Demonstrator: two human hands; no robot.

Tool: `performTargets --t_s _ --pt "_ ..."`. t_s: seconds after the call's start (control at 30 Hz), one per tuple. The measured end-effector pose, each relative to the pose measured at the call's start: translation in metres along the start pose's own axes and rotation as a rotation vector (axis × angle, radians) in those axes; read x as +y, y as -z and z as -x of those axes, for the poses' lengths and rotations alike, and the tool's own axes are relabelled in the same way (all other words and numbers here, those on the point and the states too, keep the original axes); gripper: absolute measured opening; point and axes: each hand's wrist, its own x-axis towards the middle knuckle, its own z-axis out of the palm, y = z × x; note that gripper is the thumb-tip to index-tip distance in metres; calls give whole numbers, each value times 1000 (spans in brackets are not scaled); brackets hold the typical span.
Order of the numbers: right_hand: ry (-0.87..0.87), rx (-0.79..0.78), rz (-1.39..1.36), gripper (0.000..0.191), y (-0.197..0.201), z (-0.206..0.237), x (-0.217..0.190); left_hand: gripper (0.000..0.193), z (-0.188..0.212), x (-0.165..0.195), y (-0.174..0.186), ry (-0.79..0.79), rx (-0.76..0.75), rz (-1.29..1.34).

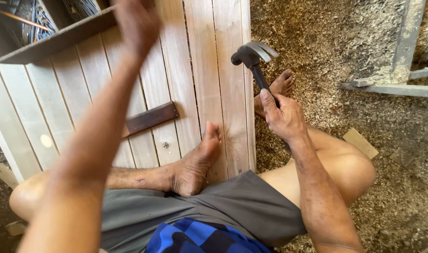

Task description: The person sits on a wooden slatted surface and hammers nails into the slats, taking nails one at a time from a wooden compartment box beside them and driving them in with a claw hammer by hand.

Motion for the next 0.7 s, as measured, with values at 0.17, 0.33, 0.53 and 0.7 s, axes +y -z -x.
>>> performTargets --t_s 0.17,0.33,0.53,0.7 --pt "161 139 94 79 -9 3 11 18 144 69 -77 163 -299 286" --pt "169 186 59 76 -16 17 16 12 159 98 -85 -44 -200 101" --pt "235 220 -110 66 -16 37 18 15 160 93 -88 -64 -241 19" --pt "371 263 -17 63 -25 34 24 16 163 91 -91 -63 -243 9"
